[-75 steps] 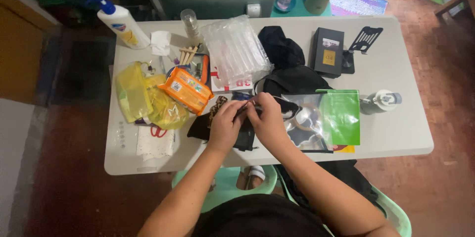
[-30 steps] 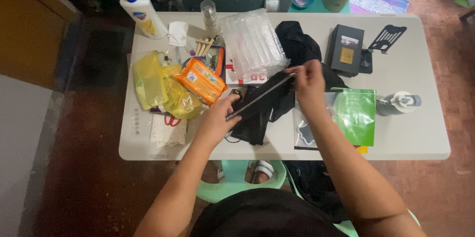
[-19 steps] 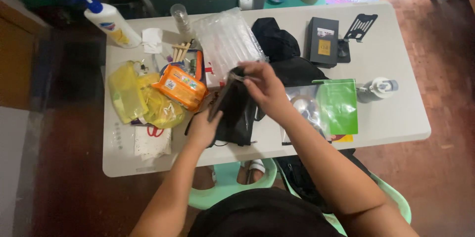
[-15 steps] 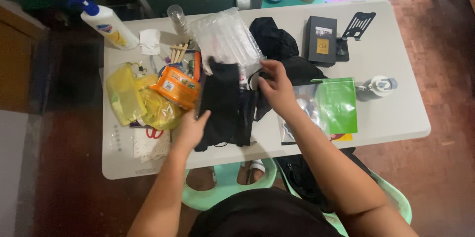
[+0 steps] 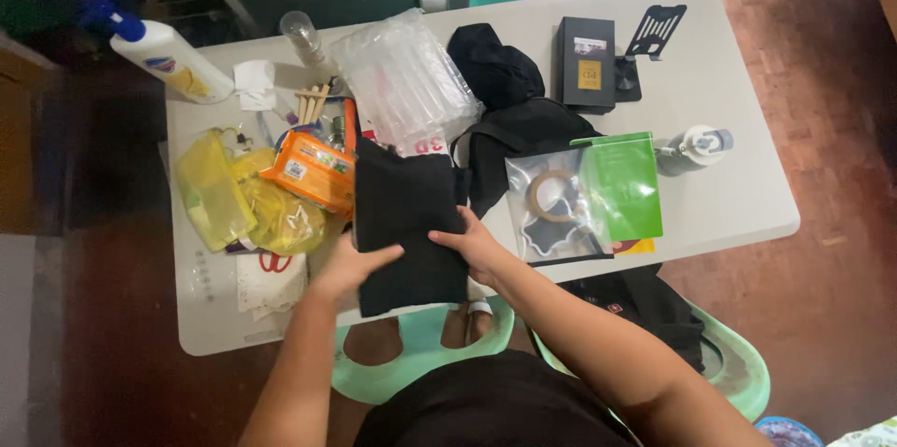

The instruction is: The person packs various items from a table into a black backpack. They place a clear pouch, a green notebook, a black pouch, a yellow plastic bag, a white cloth, a small box, and other small items into the backpack one by one.

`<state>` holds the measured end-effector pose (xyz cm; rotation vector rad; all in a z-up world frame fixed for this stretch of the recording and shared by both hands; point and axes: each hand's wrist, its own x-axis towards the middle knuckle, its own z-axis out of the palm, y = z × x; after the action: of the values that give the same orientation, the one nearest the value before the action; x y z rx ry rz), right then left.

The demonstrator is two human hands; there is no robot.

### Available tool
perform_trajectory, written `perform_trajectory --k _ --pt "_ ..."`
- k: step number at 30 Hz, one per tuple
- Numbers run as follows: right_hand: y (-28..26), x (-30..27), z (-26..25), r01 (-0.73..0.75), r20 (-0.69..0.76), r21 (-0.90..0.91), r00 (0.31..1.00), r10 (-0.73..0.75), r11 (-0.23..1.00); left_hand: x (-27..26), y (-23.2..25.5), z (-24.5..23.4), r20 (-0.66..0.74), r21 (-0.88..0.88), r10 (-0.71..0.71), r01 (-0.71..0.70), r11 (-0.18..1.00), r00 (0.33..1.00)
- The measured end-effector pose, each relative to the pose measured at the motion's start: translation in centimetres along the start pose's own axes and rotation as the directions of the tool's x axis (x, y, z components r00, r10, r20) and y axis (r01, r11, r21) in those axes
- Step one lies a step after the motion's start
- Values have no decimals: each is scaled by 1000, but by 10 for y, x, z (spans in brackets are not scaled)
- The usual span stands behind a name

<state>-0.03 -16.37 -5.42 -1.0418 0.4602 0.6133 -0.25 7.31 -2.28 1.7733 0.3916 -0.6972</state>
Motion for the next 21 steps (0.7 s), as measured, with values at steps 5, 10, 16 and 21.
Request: perform_trajectory --k 5,10,16,21 --pt "11 6 -39 85 -62 -186 993 -98 979 21 -35 37 29 -230 22 -15 973 999" --pt "10 23 -104 230 -17 -457 964 -267 859 25 -14 50 39 -85 276 -272 959 960" --pt "-27 6 -193 -284 -309 -943 564 -766 172 48 -6 68 82 75 286 -293 953 955" --pt "-51 -18 -218 -332 -613 -782 561 -556 527 54 4 96 117 -73 289 -282 957 950"
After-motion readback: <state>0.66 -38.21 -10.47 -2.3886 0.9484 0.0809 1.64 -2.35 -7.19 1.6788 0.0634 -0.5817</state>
